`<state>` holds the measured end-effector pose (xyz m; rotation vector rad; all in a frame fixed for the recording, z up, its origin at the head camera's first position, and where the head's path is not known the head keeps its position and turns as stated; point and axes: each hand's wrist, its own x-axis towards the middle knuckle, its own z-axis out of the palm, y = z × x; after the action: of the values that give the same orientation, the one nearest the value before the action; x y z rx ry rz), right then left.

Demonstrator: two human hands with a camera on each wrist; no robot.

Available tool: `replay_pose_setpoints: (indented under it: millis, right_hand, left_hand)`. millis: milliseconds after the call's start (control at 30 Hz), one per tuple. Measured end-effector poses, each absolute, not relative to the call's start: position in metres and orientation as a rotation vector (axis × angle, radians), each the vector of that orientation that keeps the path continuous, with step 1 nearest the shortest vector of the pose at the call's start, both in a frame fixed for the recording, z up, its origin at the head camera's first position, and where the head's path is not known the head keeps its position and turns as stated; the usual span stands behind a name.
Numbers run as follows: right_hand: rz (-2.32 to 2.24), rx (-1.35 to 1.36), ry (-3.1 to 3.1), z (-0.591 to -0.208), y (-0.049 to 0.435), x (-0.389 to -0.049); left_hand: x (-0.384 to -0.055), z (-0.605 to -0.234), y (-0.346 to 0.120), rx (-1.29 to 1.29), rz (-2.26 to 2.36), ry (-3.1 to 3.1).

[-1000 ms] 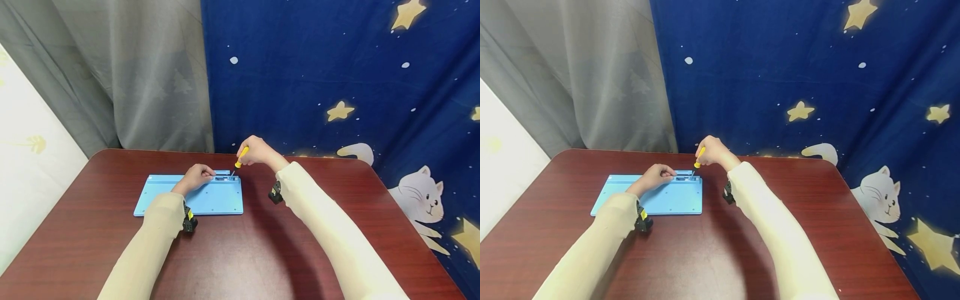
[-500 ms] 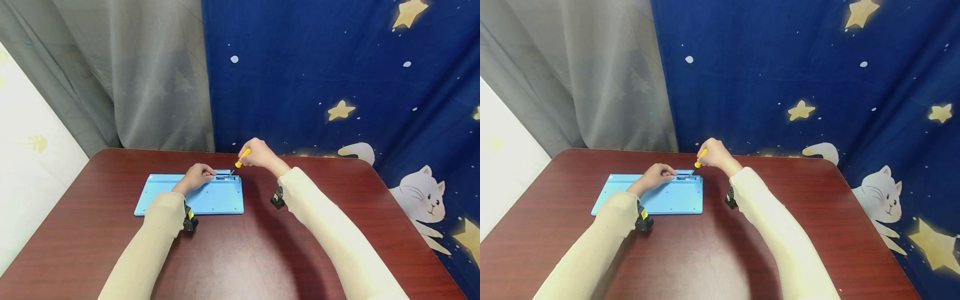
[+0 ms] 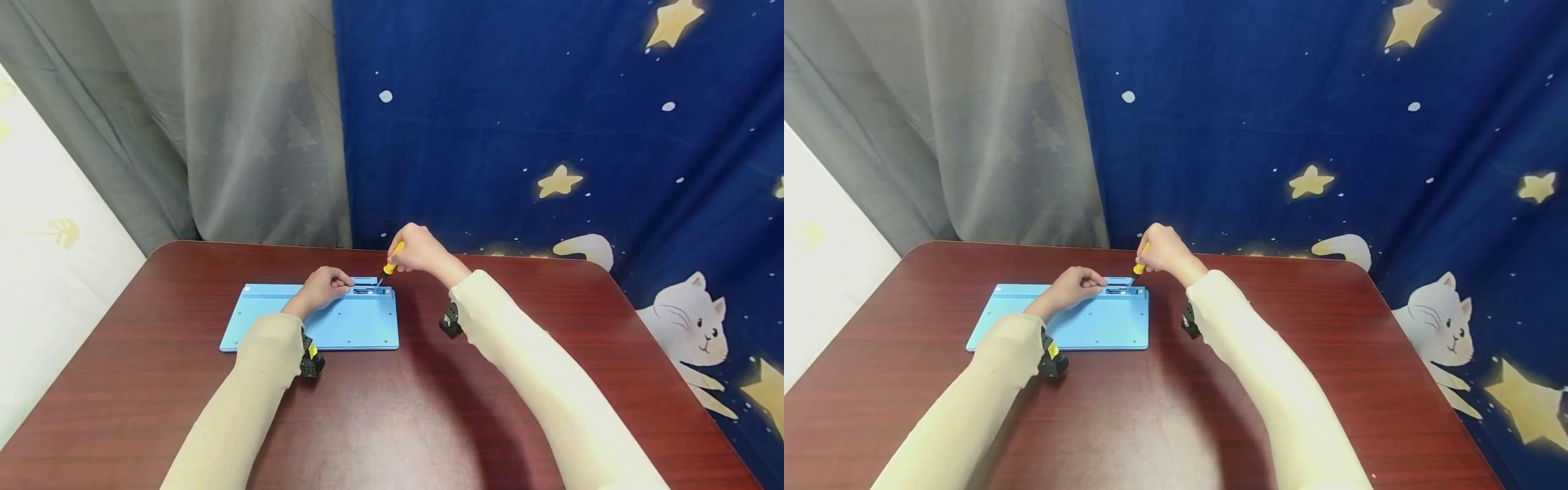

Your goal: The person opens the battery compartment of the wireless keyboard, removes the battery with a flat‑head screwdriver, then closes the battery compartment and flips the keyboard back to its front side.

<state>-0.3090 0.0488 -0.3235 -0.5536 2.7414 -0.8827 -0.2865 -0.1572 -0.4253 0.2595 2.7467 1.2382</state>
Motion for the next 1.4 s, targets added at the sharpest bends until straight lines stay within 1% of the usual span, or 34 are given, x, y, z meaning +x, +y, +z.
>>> replay_pose_setpoints:
  millis: [233,500,667,800,933,1133,1400]
  right_hand:
    - [-0.773,-0.548,2.783,-0.321,0.043,-0.309]
    - [-0.392,-0.482,2.888,-0.312,0.01,-0.307]
    - [-0.339,-0.491,2.871,-0.31,-0.002,-0.308]
    - [-0.445,-0.501,2.842,-0.314,0.008,-0.315]
    - [-0.687,-0.55,2.778,-0.322,0.031,-0.319]
    - [-1.088,-0.418,2.637,-0.342,0.064,-0.317]
    - [-1.328,-0.306,2.605,-0.365,0.087,-0.307]
  left_hand:
    - [-0.288,-0.428,-0.156,0.26,1.231,2.754]
    - [-0.289,-0.428,-0.153,0.236,1.212,2.758]
    - [-0.288,-0.428,-0.152,0.231,1.208,2.749]
    - [-0.289,-0.428,-0.154,0.241,1.205,2.743]
    - [-0.289,-0.427,-0.158,0.255,1.197,2.75]
    - [-0.288,-0.425,-0.159,0.248,1.202,2.763]
    - [-0.288,-0.424,-0.156,0.259,1.218,2.74]
